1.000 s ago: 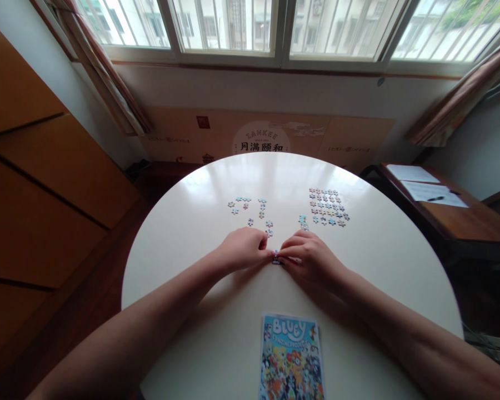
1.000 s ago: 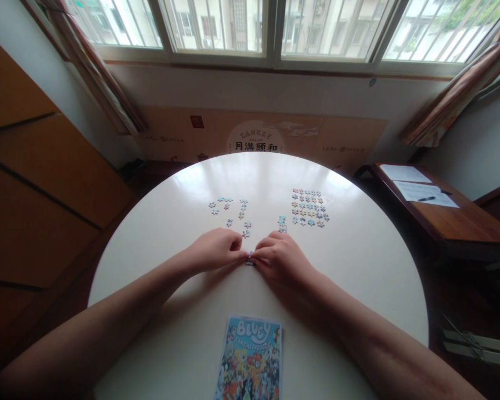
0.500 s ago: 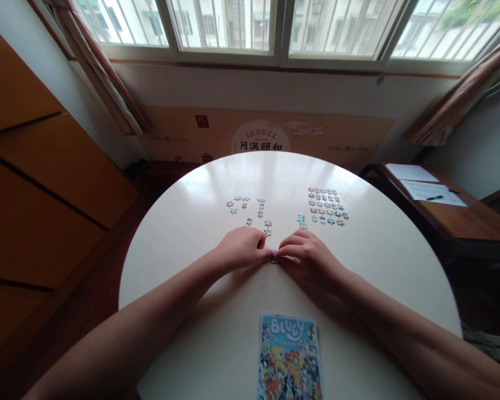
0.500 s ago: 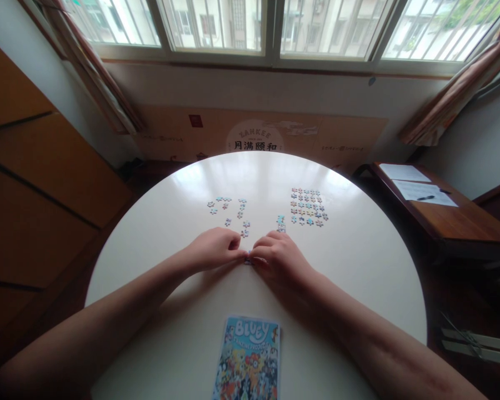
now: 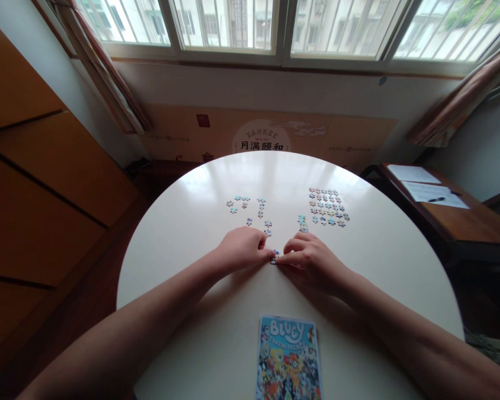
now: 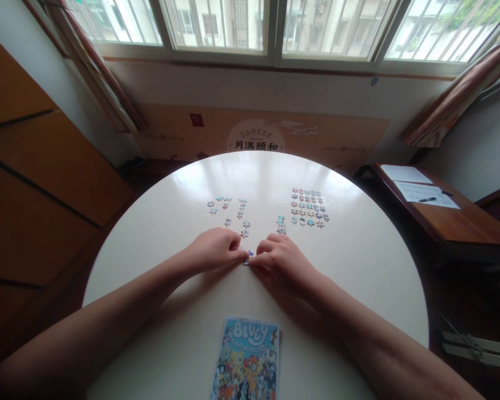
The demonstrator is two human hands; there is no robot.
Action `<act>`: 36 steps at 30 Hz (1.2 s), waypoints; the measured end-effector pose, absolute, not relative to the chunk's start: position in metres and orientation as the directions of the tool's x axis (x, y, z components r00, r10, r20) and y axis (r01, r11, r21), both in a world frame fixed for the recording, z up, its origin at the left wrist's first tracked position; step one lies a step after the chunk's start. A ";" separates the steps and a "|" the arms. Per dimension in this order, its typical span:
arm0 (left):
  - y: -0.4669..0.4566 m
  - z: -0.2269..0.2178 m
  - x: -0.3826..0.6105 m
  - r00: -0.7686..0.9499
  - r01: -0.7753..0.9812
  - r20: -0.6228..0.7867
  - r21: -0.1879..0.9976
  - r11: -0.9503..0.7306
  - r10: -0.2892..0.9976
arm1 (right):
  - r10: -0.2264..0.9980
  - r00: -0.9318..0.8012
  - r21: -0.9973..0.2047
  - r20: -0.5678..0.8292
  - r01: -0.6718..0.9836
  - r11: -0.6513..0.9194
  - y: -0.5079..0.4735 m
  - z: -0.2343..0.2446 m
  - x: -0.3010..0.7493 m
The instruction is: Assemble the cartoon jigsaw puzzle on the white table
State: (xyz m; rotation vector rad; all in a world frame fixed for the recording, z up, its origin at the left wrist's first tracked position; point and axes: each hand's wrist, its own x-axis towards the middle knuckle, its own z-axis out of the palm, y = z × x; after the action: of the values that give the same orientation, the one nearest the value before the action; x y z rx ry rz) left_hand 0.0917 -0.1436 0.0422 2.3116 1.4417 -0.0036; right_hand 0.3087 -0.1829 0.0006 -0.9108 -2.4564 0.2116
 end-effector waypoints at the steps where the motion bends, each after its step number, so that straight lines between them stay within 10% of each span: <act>1: -0.144 0.042 0.092 0.461 0.862 -0.218 0.341 -0.375 0.860 | 0.646 -0.646 -0.313 0.406 0.565 0.763 -0.183 0.001 0.309; 36: -0.143 0.040 0.100 0.426 0.894 -0.231 0.256 -0.368 0.875 | 0.884 -0.416 -0.420 0.215 0.778 0.468 -0.172 0.029 0.360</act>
State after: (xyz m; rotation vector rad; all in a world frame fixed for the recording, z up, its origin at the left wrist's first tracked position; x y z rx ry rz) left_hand 0.1005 -0.1431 0.0396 2.3448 1.5184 -0.0786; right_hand 0.3600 -0.1723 0.0290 -1.3916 -2.3162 0.3575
